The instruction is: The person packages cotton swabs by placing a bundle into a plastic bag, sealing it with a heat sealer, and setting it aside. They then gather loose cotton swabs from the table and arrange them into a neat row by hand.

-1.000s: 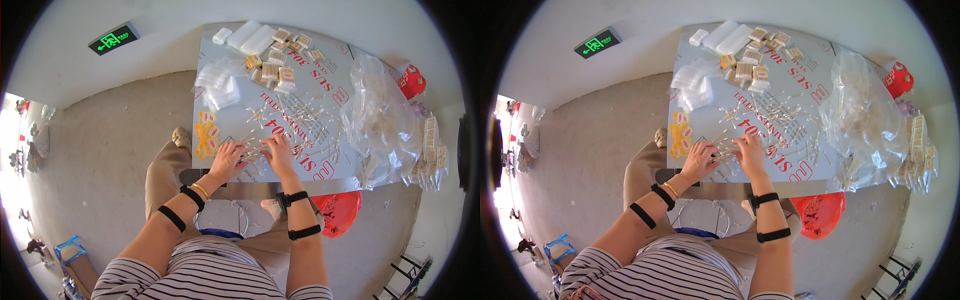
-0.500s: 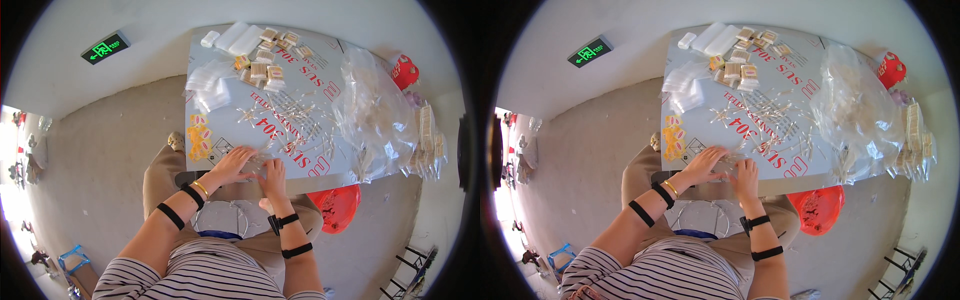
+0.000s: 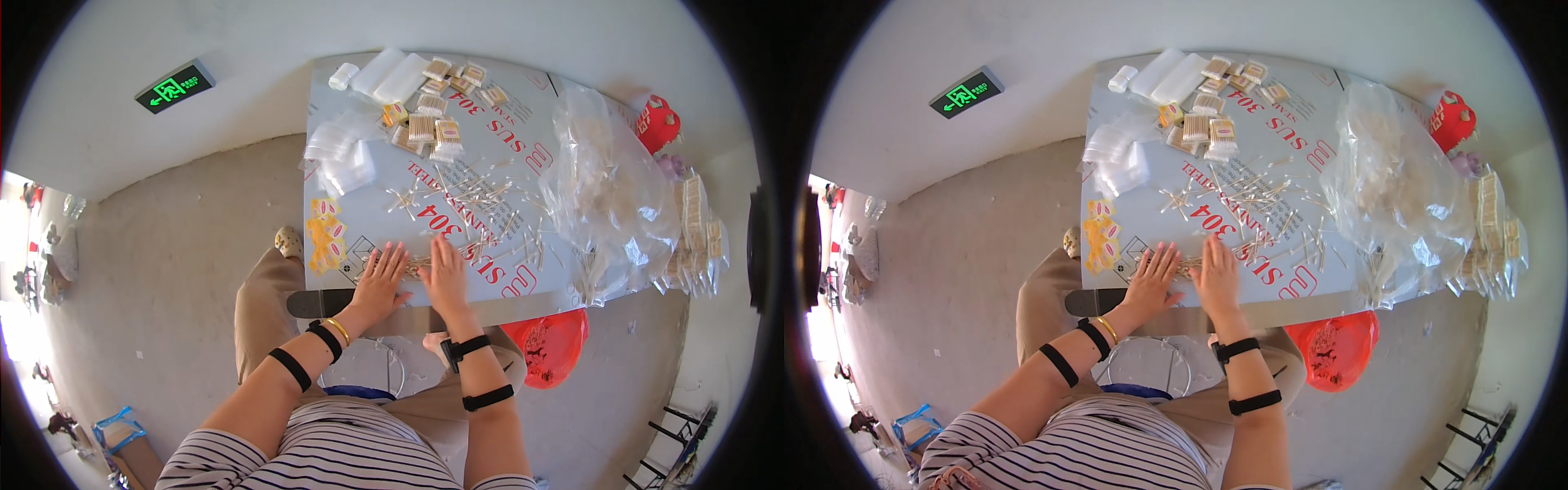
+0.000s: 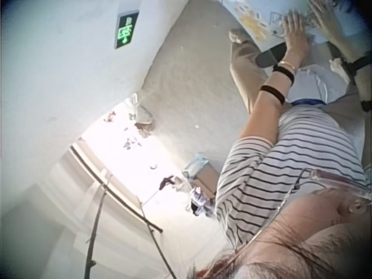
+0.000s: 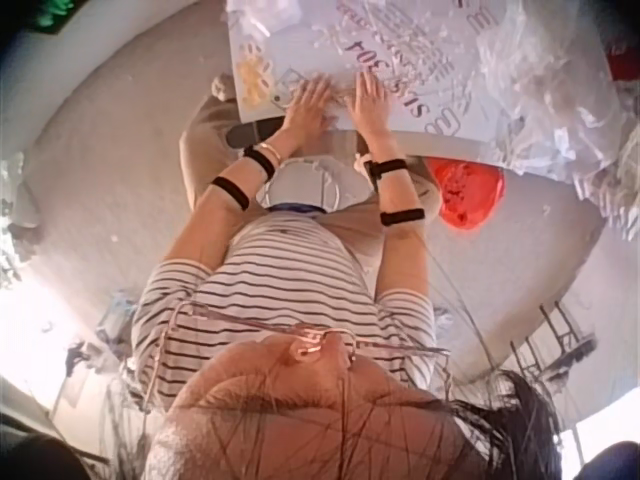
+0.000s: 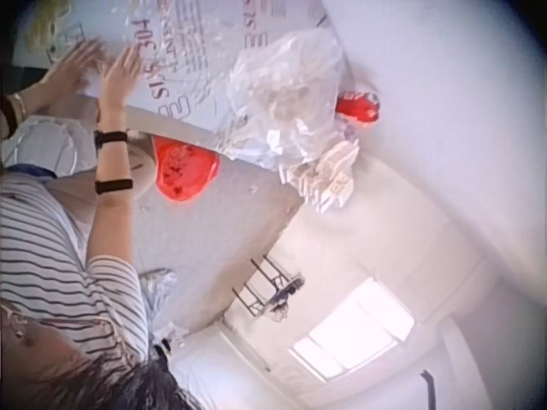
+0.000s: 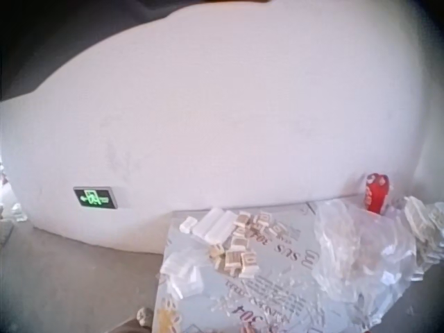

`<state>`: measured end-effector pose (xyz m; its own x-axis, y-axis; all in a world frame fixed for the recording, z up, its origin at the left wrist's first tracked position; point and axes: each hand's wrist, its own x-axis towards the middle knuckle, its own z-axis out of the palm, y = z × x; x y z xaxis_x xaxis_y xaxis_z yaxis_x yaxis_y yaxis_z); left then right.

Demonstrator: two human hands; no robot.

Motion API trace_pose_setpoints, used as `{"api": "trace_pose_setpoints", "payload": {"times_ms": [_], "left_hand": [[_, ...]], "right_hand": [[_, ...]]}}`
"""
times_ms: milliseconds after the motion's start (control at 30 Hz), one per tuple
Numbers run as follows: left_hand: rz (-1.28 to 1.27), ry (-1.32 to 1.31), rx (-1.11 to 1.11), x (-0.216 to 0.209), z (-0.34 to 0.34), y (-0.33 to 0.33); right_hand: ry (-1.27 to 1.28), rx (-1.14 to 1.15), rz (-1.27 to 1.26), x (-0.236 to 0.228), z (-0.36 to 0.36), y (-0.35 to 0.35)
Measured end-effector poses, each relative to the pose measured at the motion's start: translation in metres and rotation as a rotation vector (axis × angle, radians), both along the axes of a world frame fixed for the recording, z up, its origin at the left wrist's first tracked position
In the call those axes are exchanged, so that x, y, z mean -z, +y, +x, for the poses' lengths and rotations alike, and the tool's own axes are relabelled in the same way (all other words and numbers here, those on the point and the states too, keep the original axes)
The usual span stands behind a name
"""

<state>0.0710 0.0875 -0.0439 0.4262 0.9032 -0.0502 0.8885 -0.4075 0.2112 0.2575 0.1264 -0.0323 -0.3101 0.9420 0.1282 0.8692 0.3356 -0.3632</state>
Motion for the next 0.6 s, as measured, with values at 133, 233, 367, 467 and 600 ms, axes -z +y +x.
{"api": "trace_pose_setpoints", "payload": {"times_ms": [133, 233, 367, 467, 600], "left_hand": [[-0.024, -0.137, -0.055, -0.003, 0.0, 0.007], [-0.009, -0.217, -0.047, -0.009, -0.004, 0.008], [0.024, -0.07, 0.044, -0.01, 0.002, 0.013], [0.0, -0.07, 0.055, -0.007, 0.003, 0.017], [-0.011, -0.078, 0.061, -0.007, 0.004, 0.017]], "right_hand": [[0.193, -0.147, -0.06, 0.005, -0.023, 0.006], [0.275, -0.137, -0.047, -0.005, -0.029, 0.033], [0.197, -0.093, 0.084, -0.007, -0.038, 0.084], [0.077, -0.058, 0.134, -0.011, -0.044, 0.109], [-0.03, -0.067, 0.017, -0.017, -0.042, 0.12]]}}
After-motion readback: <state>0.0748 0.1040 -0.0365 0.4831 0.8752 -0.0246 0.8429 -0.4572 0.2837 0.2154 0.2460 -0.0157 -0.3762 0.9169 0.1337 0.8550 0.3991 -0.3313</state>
